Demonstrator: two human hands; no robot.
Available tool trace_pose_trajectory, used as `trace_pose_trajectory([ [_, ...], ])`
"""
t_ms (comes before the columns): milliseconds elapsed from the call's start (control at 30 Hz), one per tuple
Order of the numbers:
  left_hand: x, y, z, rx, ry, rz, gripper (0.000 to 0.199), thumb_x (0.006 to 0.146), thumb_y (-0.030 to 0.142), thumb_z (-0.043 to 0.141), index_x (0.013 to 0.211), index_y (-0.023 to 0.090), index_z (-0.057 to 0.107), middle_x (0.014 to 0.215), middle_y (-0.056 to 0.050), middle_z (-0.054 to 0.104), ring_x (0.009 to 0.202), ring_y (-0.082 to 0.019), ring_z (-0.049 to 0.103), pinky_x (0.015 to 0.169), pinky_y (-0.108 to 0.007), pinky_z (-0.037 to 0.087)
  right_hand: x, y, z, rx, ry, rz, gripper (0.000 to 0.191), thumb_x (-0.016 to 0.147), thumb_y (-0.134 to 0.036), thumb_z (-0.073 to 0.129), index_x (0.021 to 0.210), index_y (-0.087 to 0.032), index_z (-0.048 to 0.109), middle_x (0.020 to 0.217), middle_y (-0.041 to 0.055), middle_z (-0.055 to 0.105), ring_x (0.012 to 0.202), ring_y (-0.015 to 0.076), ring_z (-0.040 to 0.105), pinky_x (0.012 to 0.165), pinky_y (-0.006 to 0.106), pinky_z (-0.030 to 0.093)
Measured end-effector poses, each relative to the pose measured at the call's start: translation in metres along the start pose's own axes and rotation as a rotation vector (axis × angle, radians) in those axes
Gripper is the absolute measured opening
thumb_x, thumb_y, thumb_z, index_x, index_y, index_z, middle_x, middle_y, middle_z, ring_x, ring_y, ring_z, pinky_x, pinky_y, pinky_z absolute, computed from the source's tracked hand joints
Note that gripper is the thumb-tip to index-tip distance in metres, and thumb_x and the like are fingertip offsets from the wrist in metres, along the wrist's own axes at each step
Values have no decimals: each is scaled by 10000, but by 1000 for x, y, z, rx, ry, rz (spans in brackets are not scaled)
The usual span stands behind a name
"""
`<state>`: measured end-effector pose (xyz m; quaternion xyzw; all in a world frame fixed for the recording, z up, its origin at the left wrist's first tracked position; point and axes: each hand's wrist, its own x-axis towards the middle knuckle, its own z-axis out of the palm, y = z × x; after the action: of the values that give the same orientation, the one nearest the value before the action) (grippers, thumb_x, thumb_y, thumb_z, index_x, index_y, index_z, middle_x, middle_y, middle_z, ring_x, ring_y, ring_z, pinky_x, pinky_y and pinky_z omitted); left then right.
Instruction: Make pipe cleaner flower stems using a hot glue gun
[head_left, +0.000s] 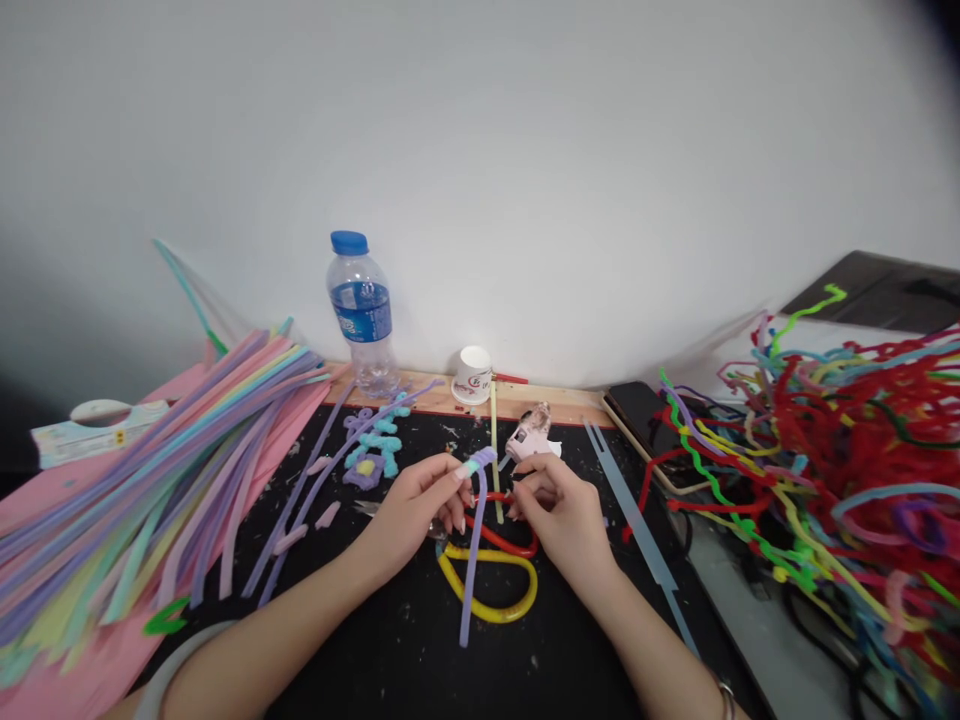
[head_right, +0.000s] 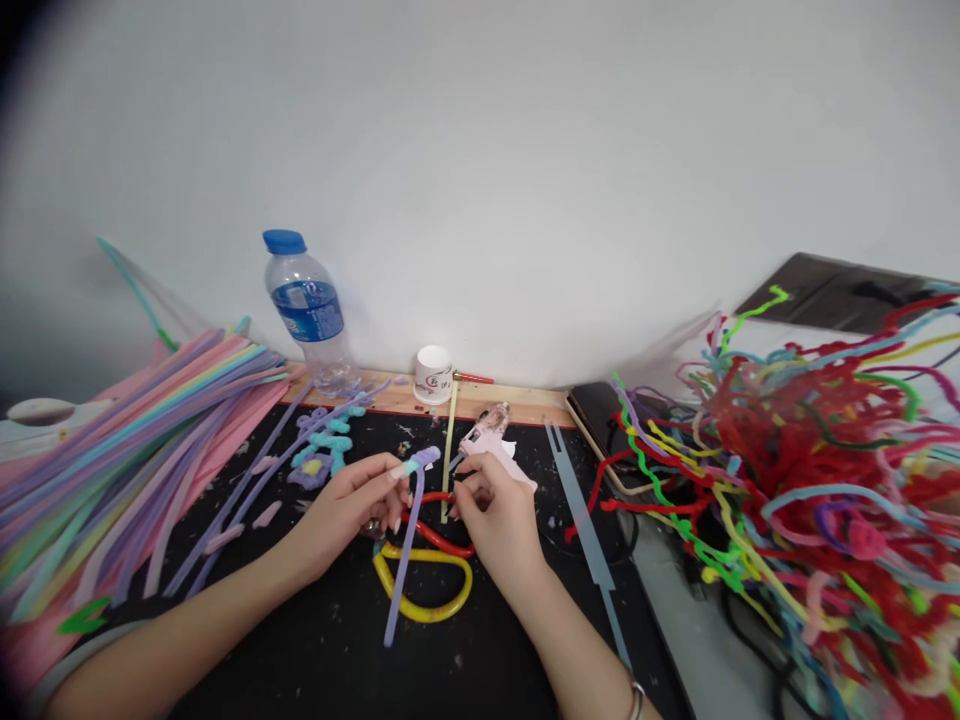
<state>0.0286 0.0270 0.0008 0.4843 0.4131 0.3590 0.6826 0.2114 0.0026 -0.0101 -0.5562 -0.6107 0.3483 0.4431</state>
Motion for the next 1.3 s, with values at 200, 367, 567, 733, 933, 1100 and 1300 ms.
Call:
trace_pose_trajectory([
  [200,1,0,0,-5,0,4,273,813,406,545,701,159,516,550,23,575,432,-73,489,424,-172,311,0,-1,0,-46,17,-20,94,770,-225,610,721,-198,535,621,3,622,554,157,635,543,249,504],
  [367,0,-1,0,9,-1,3,275,811,407,544,700,157,516,548,25,574,433,-71,491,425,-168,318,1,1,-1,-76,11,-17,116,796,-192,565,682,-194,542,588,-2,617,543,154,634,529,234,482],
  [567,1,-3,-1,-9,-12,7,277,823,409,534,709,157,516,545,27,573,434,-67,493,423,-161,320,1,-1,-3,-133,52,-38,151,800,-173,550,656,-200,512,550,-24,578,501,144,607,506,225,455],
  [733,2,-4,-1,1,-13,13,268,827,392,535,704,155,517,542,29,575,424,-61,487,418,-158,316,1,-2,-5,-107,88,0,132,808,-188,549,680,-200,519,550,-18,604,516,155,642,512,220,469],
  [933,1,-2,0,4,-4,14,276,817,405,543,695,157,518,551,22,578,439,-75,504,420,-167,320,0,-1,-5,-120,104,3,104,813,-182,536,711,-203,533,551,-18,617,522,157,650,517,220,477],
  [1100,1,-1,0,1,-10,10,273,818,403,540,698,158,521,548,23,578,432,-72,495,419,-166,317,0,1,-5,-183,131,0,100,798,-181,535,704,-207,515,549,-17,607,516,156,626,512,231,471],
  [1300,0,0,0,5,-6,8,276,821,403,538,691,160,516,533,30,573,416,-63,474,419,-163,317,0,4,-4,-177,152,10,38,781,-178,523,767,-208,540,552,-27,601,504,146,607,501,225,462],
])
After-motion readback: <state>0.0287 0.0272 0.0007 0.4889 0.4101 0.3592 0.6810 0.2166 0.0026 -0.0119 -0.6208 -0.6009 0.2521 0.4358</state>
